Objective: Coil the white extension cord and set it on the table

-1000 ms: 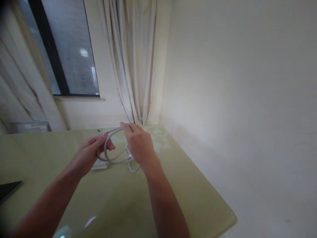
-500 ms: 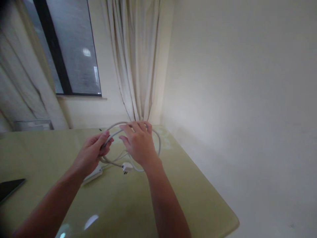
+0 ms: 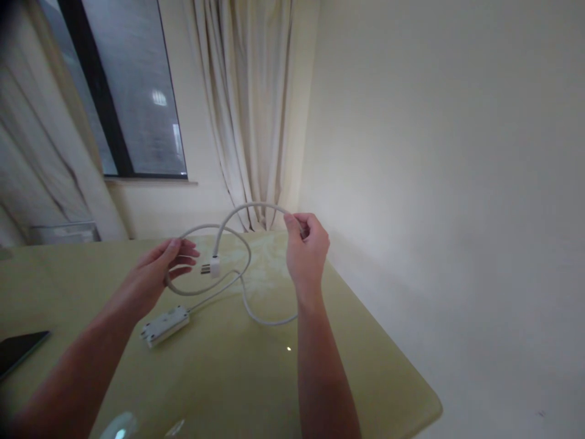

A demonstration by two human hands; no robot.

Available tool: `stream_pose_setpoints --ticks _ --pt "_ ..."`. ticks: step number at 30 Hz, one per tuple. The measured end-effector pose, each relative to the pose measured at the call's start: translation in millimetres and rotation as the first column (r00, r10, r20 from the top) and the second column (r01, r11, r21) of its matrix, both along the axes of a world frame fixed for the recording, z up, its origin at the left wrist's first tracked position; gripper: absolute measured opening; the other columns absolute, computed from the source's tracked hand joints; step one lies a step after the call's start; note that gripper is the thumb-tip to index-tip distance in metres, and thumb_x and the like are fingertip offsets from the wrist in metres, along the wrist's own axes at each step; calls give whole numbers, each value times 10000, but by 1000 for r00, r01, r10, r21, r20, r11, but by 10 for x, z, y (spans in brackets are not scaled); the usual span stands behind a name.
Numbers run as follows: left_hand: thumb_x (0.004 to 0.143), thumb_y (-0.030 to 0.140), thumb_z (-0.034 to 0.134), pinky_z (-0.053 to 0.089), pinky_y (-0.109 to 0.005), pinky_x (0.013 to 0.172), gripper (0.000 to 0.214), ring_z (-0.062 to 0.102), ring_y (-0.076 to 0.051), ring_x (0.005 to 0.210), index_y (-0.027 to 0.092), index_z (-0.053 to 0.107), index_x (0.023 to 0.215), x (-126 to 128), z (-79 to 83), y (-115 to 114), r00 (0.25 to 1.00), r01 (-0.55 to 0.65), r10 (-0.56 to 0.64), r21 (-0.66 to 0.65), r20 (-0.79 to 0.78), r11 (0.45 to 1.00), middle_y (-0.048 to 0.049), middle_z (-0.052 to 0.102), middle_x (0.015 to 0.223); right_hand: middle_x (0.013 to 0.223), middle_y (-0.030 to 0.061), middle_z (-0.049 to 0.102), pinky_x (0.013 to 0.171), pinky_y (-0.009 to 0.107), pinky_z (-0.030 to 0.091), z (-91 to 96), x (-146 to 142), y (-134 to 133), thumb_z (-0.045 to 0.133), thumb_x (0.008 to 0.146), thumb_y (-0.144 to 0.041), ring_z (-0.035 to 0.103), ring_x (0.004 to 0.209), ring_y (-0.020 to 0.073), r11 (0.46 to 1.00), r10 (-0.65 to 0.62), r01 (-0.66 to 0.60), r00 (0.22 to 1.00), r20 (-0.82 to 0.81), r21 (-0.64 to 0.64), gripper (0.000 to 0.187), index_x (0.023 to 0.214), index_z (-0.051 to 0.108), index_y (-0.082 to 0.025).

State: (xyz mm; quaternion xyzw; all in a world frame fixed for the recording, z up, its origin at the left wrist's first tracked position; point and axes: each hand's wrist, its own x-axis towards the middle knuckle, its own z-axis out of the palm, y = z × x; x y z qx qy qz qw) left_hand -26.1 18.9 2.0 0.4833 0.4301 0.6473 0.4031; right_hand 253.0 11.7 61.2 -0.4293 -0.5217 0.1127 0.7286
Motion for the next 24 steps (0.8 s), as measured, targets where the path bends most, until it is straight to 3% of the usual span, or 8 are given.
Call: stream_pose_setpoints --ticks 4,7,9,12,15,18,21,24 --pt "841 473 808 217 -173 401 344 285 -47 434 161 722 959 -20 91 -46 979 61 -59 -3 194 998 59 510 619 752 -8 617 568 271 359 -11 19 80 726 901 -426 483 632 116 985 174 -172 967 -188 23 245 922 725 -182" --pt "884 401 744 185 -192 400 263 208 -65 442 152 732 967 -1 131 -53 960 44 -44 8 276 999 85 382 570 791 -15 624 484 258 265 12 -21 61 730 878 -421 368 545 78 955 291 -292 902 -318 45 247 968 707 -192" --pt "913 443 717 184 -209 417 295 206 -84 465 154 744 965 1 140 -58 980 -1 -8 46 200 999 83 331 547 827 -10 644 470 248 242 25 -61 37 744 849 -399 367 543 69 927 363 -373 859 -360 43 257 1000 701 -196" --pt "945 545 679 254 -233 478 375 275 -115 525 177 750 933 -19 145 -83 999 -26 31 153 -32 988 58 334 554 936 25 702 495 233 299 7 -133 46 742 821 -365 473 619 83 889 425 -457 830 -362 -5 314 1084 697 -200" --pt "968 600 630 377 -270 598 423 432 -159 650 206 723 847 -40 151 -117 962 -46 120 287 -246 957 2 483 655 1070 58 730 518 234 350 -66 -197 136 719 799 -343 533 688 101 871 445 -489 830 -337 -54 397 1169 677 -205" --pt "997 598 590 438 -306 705 441 519 -201 773 224 668 777 -47 126 -121 914 -59 197 366 -354 929 -35 587 765 1148 77 725 522 241 361 -170 -232 266 692 807 -358 529 674 96 852 454 -508 836 -308 -125 440 1214 667 -194" --pt "1025 567 564 457 -308 763 432 545 -205 828 225 652 776 -38 63 -85 936 -48 165 351 -311 935 -40 612 819 1144 73 713 536 243 376 -276 -251 368 665 851 -374 533 654 91 846 442 -488 867 -229 -215 506 1324 629 -199" --pt "988 527 649 479 -287 780 362 551 -184 821 218 682 802 2 34 -54 992 -27 64 308 -111 951 -33 602 815 1083 45 696 605 248 430 -357 -274 413 657 898 -385 577 694 104 848 425 -424 903 -69 -318 518 1388 606 -224"
